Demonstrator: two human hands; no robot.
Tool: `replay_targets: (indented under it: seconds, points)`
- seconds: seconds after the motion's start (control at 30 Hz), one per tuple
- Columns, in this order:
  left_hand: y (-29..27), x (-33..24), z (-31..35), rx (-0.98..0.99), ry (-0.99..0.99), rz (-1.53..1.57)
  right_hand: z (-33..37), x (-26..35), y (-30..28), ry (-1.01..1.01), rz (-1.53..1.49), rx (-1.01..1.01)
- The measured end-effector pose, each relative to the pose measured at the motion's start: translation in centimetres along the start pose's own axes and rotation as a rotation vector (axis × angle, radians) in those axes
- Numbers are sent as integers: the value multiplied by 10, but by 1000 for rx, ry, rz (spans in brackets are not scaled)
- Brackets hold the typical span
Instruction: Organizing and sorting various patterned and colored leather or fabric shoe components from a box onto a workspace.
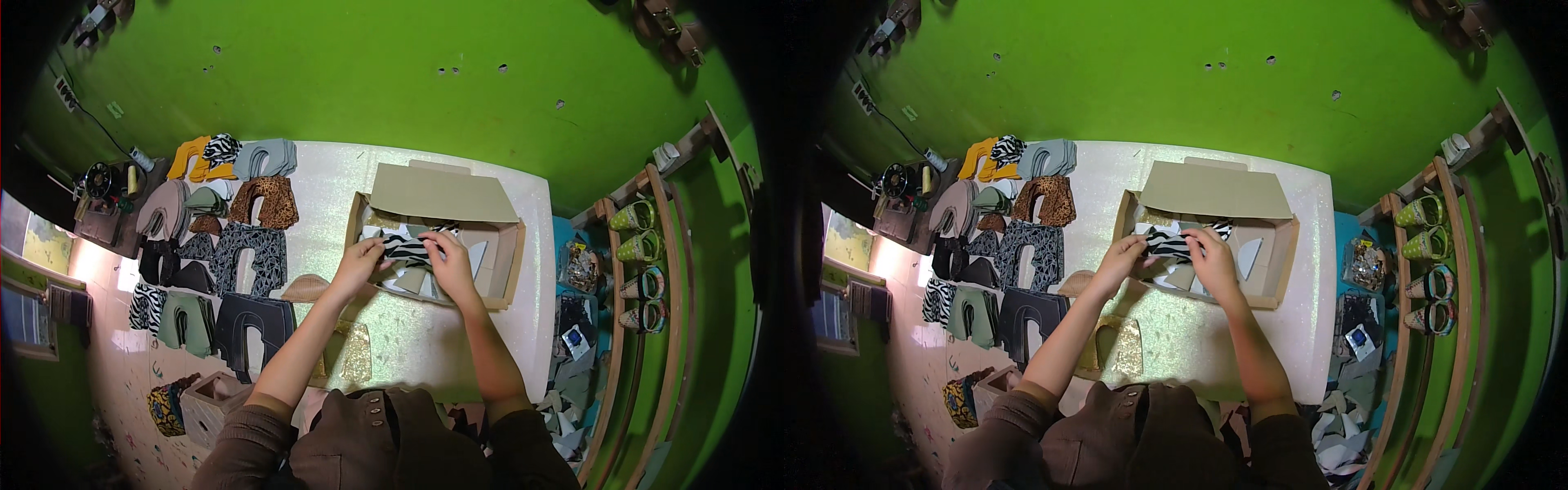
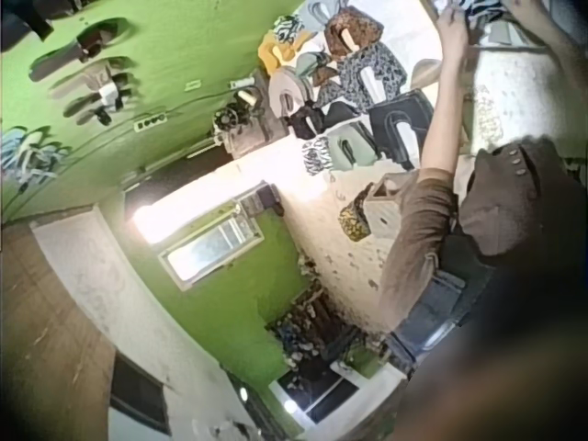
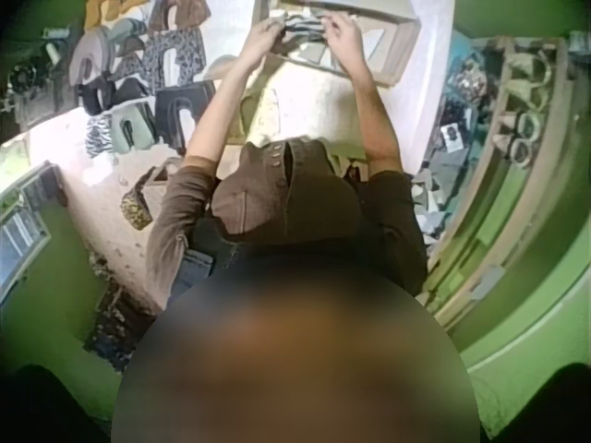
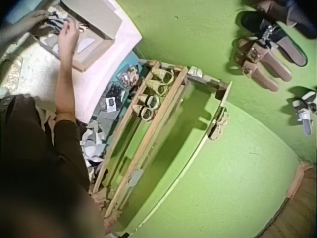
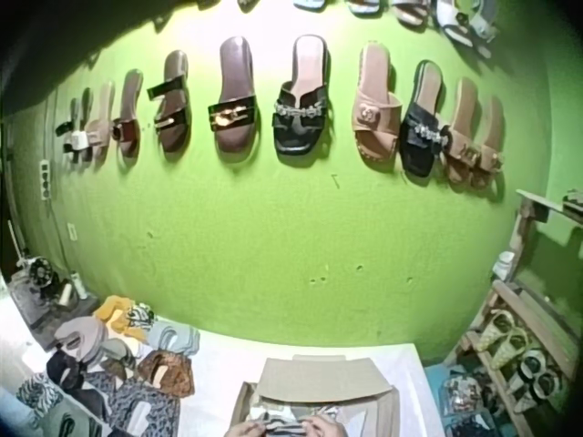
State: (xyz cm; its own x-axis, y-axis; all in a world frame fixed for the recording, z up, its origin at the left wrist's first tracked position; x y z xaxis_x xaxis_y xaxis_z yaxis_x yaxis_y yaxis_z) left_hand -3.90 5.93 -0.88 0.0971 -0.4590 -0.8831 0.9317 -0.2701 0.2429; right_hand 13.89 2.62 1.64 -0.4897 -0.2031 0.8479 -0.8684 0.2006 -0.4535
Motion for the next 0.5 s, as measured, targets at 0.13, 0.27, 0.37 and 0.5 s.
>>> replay_targets:
  seconds: [0.13, 0.27, 0.37, 0.5]
  points:
    - [0, 6, 3, 77, 16, 44, -1, -5, 17, 54, -27, 60]
    - [2, 3, 7, 113, 52, -160, 0, -17, 32, 68, -117, 22]
    - [5, 0, 11, 84, 32, -161, -4, -10, 32, 104, -146, 95]
    - [-2, 2, 10, 29, 86, -96, -17, -2, 23, 126, -126, 255]
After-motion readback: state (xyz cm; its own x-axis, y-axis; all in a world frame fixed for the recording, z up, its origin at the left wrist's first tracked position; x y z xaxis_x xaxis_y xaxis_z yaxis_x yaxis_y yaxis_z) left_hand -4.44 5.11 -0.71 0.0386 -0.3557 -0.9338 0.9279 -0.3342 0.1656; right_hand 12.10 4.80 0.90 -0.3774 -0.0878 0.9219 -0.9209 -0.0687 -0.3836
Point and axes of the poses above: each hand's wrist, its own z-axis away from the middle knuckle, its own y-axis out of the palm, x = y × z, the point moved 2 cm from there along -z, towards the middle knuckle, and after that the axes turned 1 degree about x, right-handed, at the moved point
